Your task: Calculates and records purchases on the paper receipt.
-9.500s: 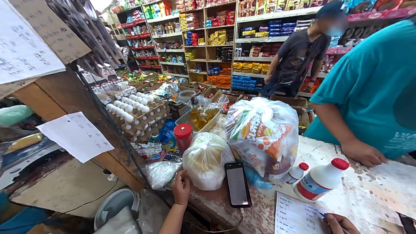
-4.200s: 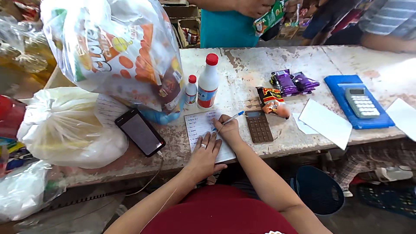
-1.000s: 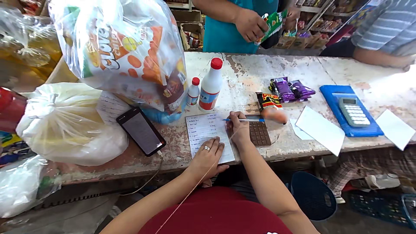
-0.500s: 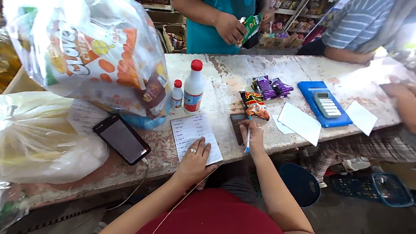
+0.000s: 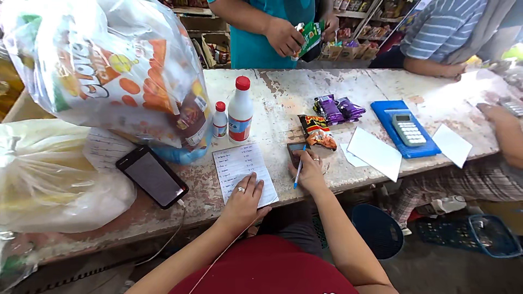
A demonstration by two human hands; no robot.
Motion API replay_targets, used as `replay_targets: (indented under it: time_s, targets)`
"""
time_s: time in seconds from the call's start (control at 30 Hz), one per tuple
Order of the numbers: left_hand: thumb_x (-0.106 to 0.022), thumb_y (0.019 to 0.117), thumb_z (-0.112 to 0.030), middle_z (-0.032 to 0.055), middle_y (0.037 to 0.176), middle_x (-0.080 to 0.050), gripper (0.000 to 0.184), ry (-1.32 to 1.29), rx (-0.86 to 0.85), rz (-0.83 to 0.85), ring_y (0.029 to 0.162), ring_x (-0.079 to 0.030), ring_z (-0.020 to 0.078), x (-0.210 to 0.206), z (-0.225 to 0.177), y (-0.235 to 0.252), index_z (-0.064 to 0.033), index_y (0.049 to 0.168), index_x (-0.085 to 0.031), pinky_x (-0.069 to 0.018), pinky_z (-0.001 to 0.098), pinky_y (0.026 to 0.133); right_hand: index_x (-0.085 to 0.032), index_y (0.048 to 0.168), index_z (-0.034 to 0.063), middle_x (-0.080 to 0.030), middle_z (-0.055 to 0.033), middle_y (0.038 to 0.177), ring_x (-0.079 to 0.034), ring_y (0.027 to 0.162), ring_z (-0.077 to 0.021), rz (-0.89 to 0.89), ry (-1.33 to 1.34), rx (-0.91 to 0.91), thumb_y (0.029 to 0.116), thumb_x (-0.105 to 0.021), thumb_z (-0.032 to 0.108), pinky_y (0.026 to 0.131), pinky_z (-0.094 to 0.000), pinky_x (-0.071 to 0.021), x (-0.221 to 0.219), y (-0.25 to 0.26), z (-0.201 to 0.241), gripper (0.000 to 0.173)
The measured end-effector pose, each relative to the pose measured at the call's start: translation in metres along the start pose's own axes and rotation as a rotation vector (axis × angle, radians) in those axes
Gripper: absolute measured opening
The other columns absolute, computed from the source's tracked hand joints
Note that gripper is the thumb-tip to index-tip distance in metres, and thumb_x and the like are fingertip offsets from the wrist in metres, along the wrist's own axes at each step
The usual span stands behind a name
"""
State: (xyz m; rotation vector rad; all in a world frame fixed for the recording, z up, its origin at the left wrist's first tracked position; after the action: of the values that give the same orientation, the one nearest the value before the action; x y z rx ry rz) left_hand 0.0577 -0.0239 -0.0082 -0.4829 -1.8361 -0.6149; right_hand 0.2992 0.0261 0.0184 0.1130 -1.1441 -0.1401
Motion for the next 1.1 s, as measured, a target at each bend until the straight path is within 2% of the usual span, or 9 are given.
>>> replay_targets:
  time_s: [0.13,0.33,0.47,0.53,0.67,0.77,0.9,1.0,1.1]
  targets:
    - [-0.051,0.0961,-0.064,0.0265,0.153,-0.048,0.080,-0.001,0.006,0.015,0.142,-0.046,0.0429,0.001,-0.001,0.000,-0.0004,0.145,-0.054,-0.0401,0.0518,0.115,-0.062,0.135,0.0118,-0.064,-0.0098,0.137,-0.045,0.140,-0.0385,0.032,0.026,-0.022,0.0846,-0.076,0.014,0.114,-0.0669,-0.0279,-0.002,-0.002,0.001,0.053]
    - [-0.050,0.0965,-0.063,0.0262,0.154,-0.047,0.080,0.012,0.005,0.016,0.142,-0.046,0.0430,0.000,-0.001,0.000,-0.0003,0.145,-0.054,-0.0400,0.0518,0.115,-0.062,0.137,0.0112,-0.063,-0.0099,0.138,-0.046,0.141,-0.0380,0.012,0.131,0.001,0.0890,-0.072,0.017,0.116,-0.0635,-0.0308,0.002,-0.012,0.007,0.049]
    - [-0.050,0.0957,-0.065,0.0264,0.153,-0.047,0.081,0.008,0.001,0.002,0.142,-0.046,0.0432,0.000,-0.001,0.001,-0.0002,0.144,-0.054,-0.0399,0.0519,0.115,-0.067,0.126,0.0044,-0.067,-0.0151,0.128,-0.054,0.131,-0.0405,-0.124,0.202,0.053,0.0888,-0.062,0.011,0.111,-0.0636,-0.0364,0.015,-0.032,-0.008,0.038]
    - [-0.049,0.0962,-0.065,0.0263,0.154,-0.045,0.081,-0.003,0.004,0.020,0.143,-0.045,0.0432,0.001,-0.001,0.001,-0.0003,0.145,-0.053,-0.0387,0.0525,0.116,-0.070,0.117,0.0031,-0.071,-0.0122,0.119,-0.058,0.125,-0.0382,-0.198,0.200,0.136,0.0874,-0.057,0.010,0.108,-0.0613,-0.0390,0.016,-0.044,-0.009,0.033]
    - [-0.049,0.0969,-0.065,0.0269,0.154,-0.046,0.082,-0.012,-0.001,0.031,0.143,-0.045,0.0437,0.001,0.000,-0.001,0.0000,0.146,-0.052,-0.0391,0.0530,0.116,-0.071,0.112,0.0050,-0.074,-0.0079,0.116,-0.060,0.124,-0.0364,-0.277,0.145,0.258,0.0909,-0.056,0.013,0.107,-0.0582,-0.0408,0.008,-0.062,-0.004,0.028]
    - [-0.051,0.0968,-0.064,0.0265,0.155,-0.045,0.081,-0.034,0.015,0.047,0.144,-0.044,0.0433,0.002,0.000,-0.001,-0.0005,0.147,-0.052,-0.0383,0.0527,0.117,-0.072,0.116,0.0073,-0.074,-0.0081,0.116,-0.059,0.127,-0.0381,-0.168,0.083,0.238,0.0928,-0.057,0.017,0.109,-0.0643,-0.0374,0.000,-0.065,-0.005,0.030]
    - [-0.050,0.0970,-0.064,0.0269,0.154,-0.046,0.080,-0.030,0.006,0.031,0.143,-0.044,0.0434,0.002,0.000,-0.001,-0.0002,0.146,-0.053,-0.0390,0.0530,0.116,-0.073,0.108,0.0085,-0.076,-0.0063,0.106,-0.063,0.119,-0.0353,-0.287,0.065,0.266,0.0921,-0.056,0.020,0.105,-0.0597,-0.0401,0.003,-0.075,-0.002,0.026]
    - [-0.050,0.0969,-0.064,0.0266,0.153,-0.047,0.080,-0.027,0.001,0.019,0.143,-0.045,0.0432,0.001,0.000,-0.001,-0.0004,0.145,-0.053,-0.0400,0.0529,0.116,-0.075,0.107,0.0078,-0.077,-0.0069,0.108,-0.063,0.121,-0.0365,-0.212,0.090,0.233,0.0926,-0.059,0.021,0.105,-0.0629,-0.0403,0.006,-0.078,-0.007,0.025]
    - [-0.050,0.0970,-0.064,0.0265,0.154,-0.046,0.080,-0.028,0.004,0.021,0.143,-0.045,0.0431,0.001,0.000,-0.001,-0.0005,0.146,-0.053,-0.0395,0.0526,0.116,-0.075,0.108,0.0049,-0.076,-0.0106,0.110,-0.063,0.120,-0.0387,-0.307,0.096,0.171,0.0932,-0.057,0.019,0.105,-0.0608,-0.0433,0.017,-0.076,-0.023,0.027]
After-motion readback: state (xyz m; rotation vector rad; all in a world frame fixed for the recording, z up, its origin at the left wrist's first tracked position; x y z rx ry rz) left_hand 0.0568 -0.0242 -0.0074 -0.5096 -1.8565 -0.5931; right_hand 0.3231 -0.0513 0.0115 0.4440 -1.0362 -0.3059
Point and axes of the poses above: each hand's wrist, its own y-axis towards the middle knuckle, its own x-axis out of the back of the hand, z = x × y, the point moved 3 cm from there along y, towards the middle knuckle
